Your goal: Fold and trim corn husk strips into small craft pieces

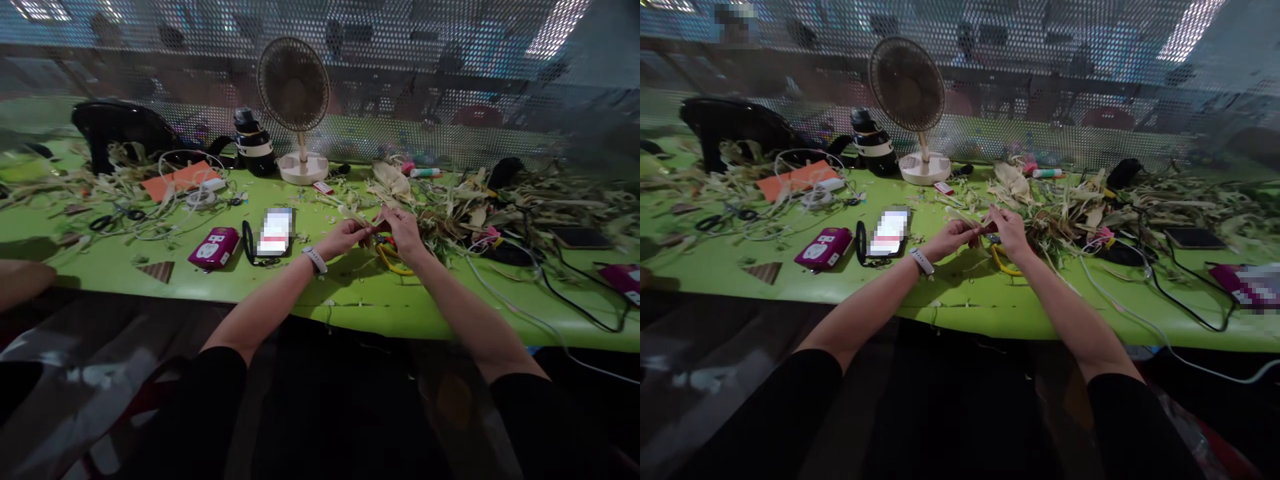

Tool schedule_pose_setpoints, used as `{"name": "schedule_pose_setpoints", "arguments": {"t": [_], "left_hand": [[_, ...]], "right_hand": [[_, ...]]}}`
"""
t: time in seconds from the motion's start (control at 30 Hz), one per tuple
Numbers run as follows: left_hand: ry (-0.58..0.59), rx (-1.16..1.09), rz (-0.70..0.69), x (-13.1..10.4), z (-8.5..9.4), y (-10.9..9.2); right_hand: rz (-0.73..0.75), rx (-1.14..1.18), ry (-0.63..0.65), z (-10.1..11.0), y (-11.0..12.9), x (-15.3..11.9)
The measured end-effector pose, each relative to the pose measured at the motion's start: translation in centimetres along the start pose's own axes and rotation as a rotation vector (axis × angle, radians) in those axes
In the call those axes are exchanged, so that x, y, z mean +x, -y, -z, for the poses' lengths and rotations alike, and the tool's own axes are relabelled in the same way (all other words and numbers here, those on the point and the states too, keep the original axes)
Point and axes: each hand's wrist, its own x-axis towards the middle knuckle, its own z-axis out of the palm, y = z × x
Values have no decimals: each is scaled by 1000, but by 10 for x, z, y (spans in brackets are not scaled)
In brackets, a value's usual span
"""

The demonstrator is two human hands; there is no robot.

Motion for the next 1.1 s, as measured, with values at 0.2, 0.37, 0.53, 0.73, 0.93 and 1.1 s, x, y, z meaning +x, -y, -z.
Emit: {"name": "schedule_pose_setpoints", "arguments": {"t": [0.2,0.37,0.53,0.73,0.93,1.1], "left_hand": [[-164,-138,1,1,1,-2],[-245,-173,38,-1,2,-7],[-301,-173,78,-1,5,-6],[-373,-129,-14,3,4,-2],[-392,-139,-13,5,7,3],[-407,-217,12,6,7,8]], "right_hand": [[-97,-48,185,0,2,-4],[65,-94,238,-3,-7,-3],[155,-148,195,-1,-10,0],[245,-312,142,-3,-13,-2],[178,-207,175,-4,-15,-2],[176,-136,191,-4,-16,-2]]}}
